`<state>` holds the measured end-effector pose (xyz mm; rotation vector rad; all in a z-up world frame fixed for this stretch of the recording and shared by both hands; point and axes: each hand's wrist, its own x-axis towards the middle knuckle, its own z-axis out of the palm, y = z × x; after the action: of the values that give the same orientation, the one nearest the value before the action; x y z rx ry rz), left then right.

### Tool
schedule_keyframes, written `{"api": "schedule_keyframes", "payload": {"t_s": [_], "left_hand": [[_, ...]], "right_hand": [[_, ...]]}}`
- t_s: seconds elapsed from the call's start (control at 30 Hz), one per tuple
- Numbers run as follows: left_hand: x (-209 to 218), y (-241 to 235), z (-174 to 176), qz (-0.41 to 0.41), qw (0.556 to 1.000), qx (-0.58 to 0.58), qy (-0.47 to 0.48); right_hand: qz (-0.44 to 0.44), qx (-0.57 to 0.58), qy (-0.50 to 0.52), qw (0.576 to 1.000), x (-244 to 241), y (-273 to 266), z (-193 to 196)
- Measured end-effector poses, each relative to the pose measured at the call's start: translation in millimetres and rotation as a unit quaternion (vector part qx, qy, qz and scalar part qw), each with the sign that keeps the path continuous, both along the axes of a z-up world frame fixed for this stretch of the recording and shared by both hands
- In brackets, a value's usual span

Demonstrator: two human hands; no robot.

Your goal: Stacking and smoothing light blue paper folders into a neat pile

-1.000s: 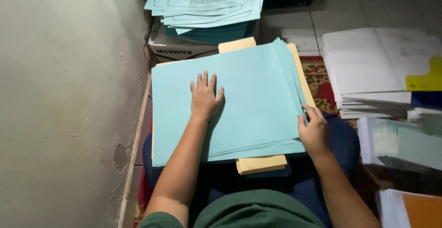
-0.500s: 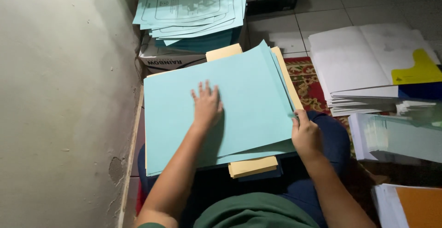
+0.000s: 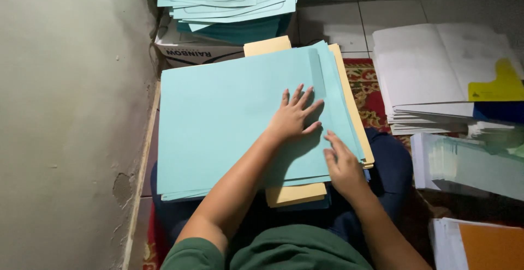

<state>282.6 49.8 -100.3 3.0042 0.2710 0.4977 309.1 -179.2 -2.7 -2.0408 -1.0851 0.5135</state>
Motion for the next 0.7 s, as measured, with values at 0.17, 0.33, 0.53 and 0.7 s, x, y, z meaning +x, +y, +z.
{"api": "schedule_keyframes", "payload": {"t_s": [0.17,0.33,0.53,0.7], "left_hand": [[-3.1,-5.2,21.1,0.025,0.998,-0.010,0.060],[-3.5,-2.8,18.9,0.027,0.995,-0.034,0.094],[-5.4,-2.1,36.4,0.039,0.990,-0.047,0.126],[-8.0,-3.8,41.2,0.065,0.989,-0.068,0.114]], "right_hand": [[0.091,-0.064,-0.206,0.972,51.1,-1.9,-69.5],[0.120,-0.076,-0.331,0.933,88.5,37.0,-97.6],[0.104,-0.110,-0.366,0.918,102.6,59.4,-104.9],[0.100,-0.115,-0.366,0.918,72.0,21.5,-100.2]]}}
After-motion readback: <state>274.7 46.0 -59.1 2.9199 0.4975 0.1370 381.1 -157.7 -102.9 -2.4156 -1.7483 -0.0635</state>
